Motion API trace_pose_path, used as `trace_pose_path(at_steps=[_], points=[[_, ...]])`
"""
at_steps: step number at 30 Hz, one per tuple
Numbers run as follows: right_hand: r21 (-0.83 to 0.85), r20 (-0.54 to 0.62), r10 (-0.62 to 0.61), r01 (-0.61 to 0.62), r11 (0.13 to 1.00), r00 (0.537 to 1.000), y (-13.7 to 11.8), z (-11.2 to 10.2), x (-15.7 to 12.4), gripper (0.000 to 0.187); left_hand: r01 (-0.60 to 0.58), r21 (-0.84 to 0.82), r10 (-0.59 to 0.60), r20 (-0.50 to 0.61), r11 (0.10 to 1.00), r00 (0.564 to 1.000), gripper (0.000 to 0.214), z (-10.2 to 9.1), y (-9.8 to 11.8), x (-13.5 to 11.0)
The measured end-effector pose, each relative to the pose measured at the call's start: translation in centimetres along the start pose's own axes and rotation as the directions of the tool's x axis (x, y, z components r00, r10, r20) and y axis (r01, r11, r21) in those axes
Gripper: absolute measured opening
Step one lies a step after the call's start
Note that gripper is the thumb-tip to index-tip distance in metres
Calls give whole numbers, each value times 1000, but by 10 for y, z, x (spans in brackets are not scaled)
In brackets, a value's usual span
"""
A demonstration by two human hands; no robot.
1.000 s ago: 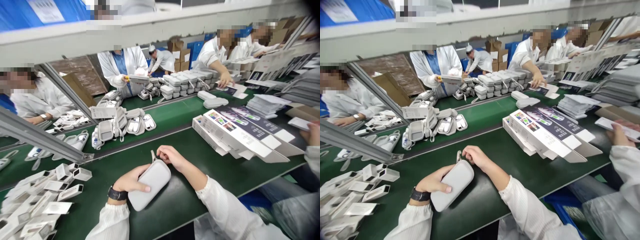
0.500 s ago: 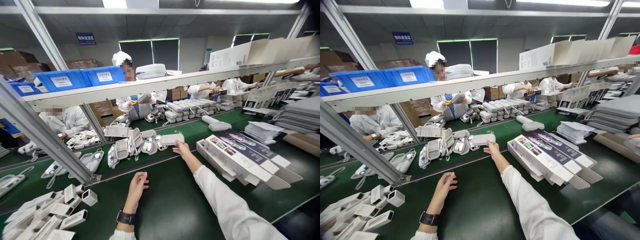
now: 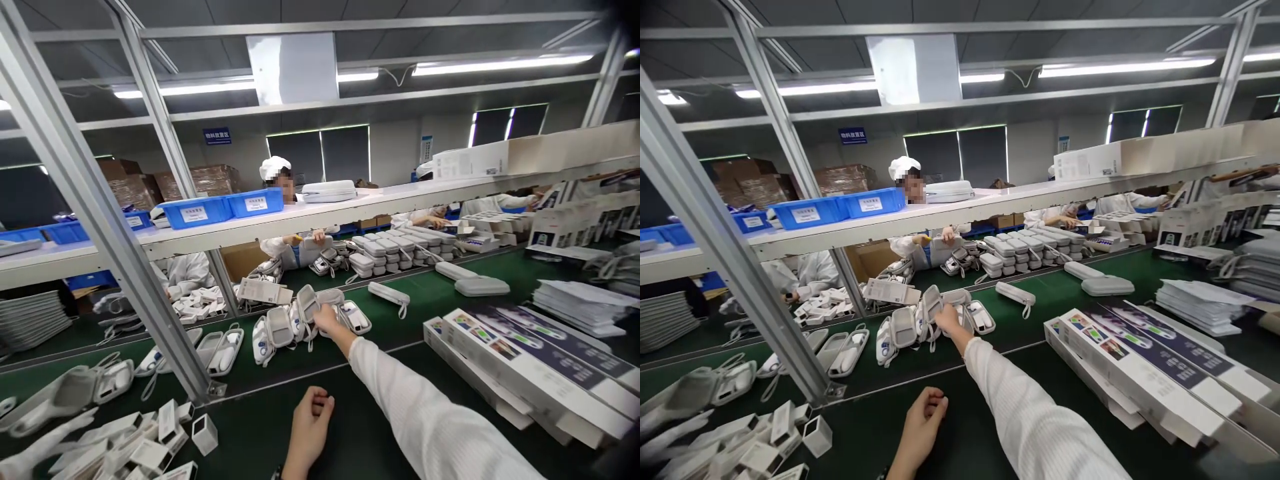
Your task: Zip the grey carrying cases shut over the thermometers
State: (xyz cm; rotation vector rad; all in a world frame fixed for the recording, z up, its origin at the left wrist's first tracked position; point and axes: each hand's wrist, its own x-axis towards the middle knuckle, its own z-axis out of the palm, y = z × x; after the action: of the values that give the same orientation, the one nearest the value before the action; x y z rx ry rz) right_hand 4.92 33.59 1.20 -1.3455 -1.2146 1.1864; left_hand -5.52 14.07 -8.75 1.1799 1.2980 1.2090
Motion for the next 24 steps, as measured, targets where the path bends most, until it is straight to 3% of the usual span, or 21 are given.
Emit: trace_pose_path(at_steps=[4,9,12,14,16,17,20,22,24], points=[[153,72,-4,-7,988,997,-9,-11,-35,10,87,-203,-83,31,975,996,56,7,0,4],[313,132,-15,-27,949,991,10,-63,-126,19,119,-547,-91,78,829,993,58,32,18,-3],[205,27,-43,37,978,999,38,-88,-192,33,121,-683,-85,86,720,993,55,46,34,-22],[-12,-53,-202,202,979,978,59,-98,-233,43,182,-726,-105,150,663,983,61,54,43,-36],[-171,20,-341,339,925,940,78,-108,-266,51,271,-725,-153,226,634,962,63,57,51,-49],[-172,108,-348,362,916,931,86,-115,-278,52,316,-706,-194,251,634,948,61,56,54,-56],[50,301,-233,229,972,925,102,-137,-298,60,464,-571,-361,291,677,886,57,44,51,-79],[180,307,-183,132,975,934,106,-151,-301,60,550,-468,-411,371,692,833,66,31,44,-99],[211,337,-157,88,973,928,103,-159,-300,49,588,-401,-384,483,702,787,75,21,37,-120]])
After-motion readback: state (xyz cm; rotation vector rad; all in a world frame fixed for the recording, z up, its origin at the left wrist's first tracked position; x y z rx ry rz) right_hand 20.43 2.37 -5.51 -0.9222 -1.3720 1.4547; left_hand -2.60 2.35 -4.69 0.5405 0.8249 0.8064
